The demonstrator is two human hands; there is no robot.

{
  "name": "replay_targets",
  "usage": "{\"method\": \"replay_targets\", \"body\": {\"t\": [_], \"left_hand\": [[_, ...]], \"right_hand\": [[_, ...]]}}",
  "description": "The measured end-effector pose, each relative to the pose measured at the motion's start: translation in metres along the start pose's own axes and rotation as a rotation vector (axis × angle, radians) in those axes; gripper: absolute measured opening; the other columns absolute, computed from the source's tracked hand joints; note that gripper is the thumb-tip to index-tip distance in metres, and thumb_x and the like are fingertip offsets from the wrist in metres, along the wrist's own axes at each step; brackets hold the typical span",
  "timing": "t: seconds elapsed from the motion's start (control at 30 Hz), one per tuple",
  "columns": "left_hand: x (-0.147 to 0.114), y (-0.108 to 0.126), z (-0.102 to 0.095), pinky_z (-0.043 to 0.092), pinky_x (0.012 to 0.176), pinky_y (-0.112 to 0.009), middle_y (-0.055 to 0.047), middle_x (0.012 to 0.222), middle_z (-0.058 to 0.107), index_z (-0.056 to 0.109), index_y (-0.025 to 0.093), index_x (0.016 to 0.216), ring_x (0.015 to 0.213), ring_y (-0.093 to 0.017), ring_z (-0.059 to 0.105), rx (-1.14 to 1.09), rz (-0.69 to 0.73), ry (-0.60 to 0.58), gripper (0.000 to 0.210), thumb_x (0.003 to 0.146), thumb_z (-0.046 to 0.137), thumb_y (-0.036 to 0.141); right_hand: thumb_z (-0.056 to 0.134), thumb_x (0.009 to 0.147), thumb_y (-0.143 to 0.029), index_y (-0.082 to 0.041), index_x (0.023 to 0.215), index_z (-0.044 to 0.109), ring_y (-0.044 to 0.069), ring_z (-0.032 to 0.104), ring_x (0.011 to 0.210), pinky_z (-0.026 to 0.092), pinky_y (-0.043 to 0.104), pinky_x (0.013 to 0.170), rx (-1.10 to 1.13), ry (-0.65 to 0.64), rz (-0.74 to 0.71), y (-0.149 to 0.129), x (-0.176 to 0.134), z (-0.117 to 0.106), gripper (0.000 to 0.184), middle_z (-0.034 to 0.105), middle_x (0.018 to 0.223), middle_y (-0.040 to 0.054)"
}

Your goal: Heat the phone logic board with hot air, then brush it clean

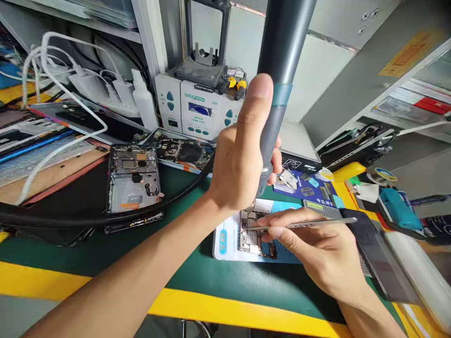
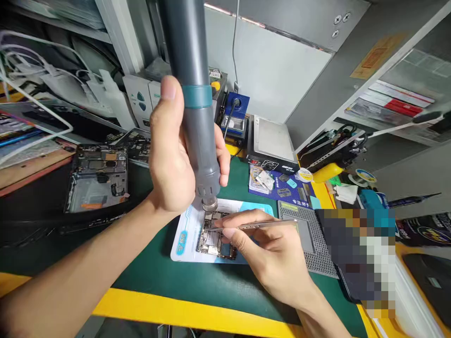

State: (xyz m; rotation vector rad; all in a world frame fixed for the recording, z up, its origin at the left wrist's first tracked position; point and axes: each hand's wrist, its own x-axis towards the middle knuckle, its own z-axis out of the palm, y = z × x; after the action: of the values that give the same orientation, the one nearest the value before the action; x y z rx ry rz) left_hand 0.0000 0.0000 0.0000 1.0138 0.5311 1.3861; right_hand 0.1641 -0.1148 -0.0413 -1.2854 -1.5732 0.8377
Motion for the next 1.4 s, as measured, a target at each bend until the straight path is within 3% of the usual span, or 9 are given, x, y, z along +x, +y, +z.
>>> {"method": "replay_targets", "body": {"t": [0.17,0.43,0.73,1.17,1.4], "left_hand": [[-0.001,0.003,0.001,0.048,0.047,-0.029,-0.005,0.057,0.057,0.059,0.023,0.064,0.047,-0.017,0.06,-0.004,-0.02,0.009,0.076,0.116,0.048,0.078],[0.0,0.003,0.0,0.048,0.045,-0.029,-0.005,0.058,0.059,0.06,0.022,0.064,0.046,-0.017,0.059,-0.014,-0.045,0.026,0.078,0.114,0.049,0.082],[0.001,0.003,0.001,0.047,0.045,-0.03,-0.006,0.057,0.058,0.059,0.022,0.063,0.045,-0.018,0.06,-0.01,-0.036,0.023,0.077,0.115,0.049,0.078],[0.002,0.002,0.0,0.048,0.047,-0.03,-0.005,0.056,0.058,0.06,0.023,0.064,0.047,-0.018,0.06,-0.012,-0.022,0.014,0.076,0.116,0.048,0.077],[0.001,0.004,-0.001,0.048,0.046,-0.029,-0.006,0.059,0.06,0.06,0.022,0.066,0.046,-0.018,0.061,0.009,-0.05,0.02,0.08,0.116,0.043,0.082]], "right_hand": [[0.094,0.11,-0.027,-0.034,0.091,0.101,0.022,0.098,0.096,0.077,0.019,0.083,0.004,-0.001,-0.001,0.001,-0.001,-0.001,0.021,0.098,0.101,0.0048],[0.093,0.107,-0.022,-0.033,0.091,0.102,0.021,0.098,0.092,0.076,0.015,0.082,-0.015,-0.028,-0.012,-0.009,0.006,-0.001,0.022,0.098,0.099,0.0033],[0.095,0.109,-0.031,-0.034,0.089,0.101,0.021,0.098,0.096,0.077,0.017,0.083,-0.008,0.01,0.001,-0.002,0.0,-0.002,0.021,0.098,0.101,0.0036],[0.094,0.108,-0.024,-0.032,0.086,0.099,0.023,0.098,0.091,0.078,0.02,0.081,-0.033,-0.021,-0.036,-0.007,0.003,-0.001,0.024,0.098,0.096,0.0047],[0.096,0.109,-0.032,-0.033,0.091,0.101,0.023,0.098,0.096,0.079,0.023,0.084,-0.009,-0.002,0.0,-0.003,-0.002,-0.003,0.018,0.098,0.101,0.0047]]}}
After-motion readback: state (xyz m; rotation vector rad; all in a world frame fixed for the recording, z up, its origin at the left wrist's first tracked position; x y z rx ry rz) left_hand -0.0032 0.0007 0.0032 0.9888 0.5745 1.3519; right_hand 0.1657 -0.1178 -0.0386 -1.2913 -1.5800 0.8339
